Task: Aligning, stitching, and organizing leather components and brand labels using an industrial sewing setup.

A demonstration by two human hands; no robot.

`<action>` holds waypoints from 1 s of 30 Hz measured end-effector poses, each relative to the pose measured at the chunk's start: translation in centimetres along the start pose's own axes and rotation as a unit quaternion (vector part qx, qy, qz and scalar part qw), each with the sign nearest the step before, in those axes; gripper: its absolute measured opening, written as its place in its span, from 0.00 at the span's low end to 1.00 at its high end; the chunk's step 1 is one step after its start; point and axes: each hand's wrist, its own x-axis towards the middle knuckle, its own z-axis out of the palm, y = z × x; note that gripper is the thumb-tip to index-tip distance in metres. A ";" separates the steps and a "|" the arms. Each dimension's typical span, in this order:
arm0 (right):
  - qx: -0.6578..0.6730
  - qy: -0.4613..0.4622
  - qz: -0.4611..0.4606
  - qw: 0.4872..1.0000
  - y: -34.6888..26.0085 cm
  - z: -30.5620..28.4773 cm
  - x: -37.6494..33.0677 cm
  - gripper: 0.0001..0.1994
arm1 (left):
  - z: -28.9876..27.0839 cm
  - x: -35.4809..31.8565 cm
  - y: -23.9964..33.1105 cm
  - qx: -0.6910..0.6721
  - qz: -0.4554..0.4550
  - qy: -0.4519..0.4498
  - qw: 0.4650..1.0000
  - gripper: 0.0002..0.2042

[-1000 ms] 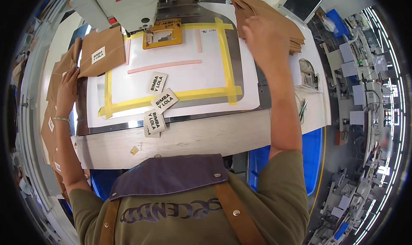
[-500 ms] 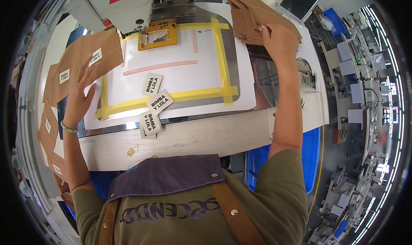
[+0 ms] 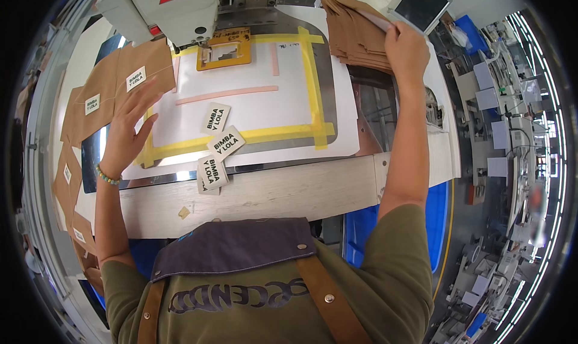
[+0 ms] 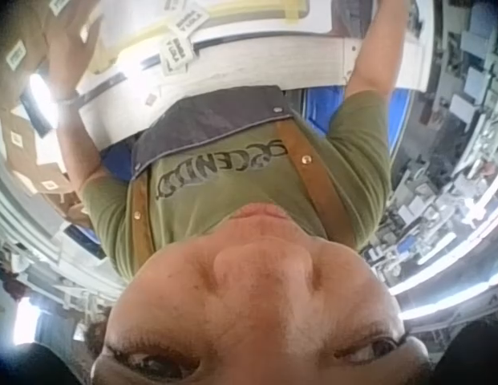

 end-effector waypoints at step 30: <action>0.136 -0.266 -0.349 0.888 -14.4 -1.6 -12.7 0.29 | 6.1 4.8 -1.6 0.170 0.118 0.061 0.976 0.18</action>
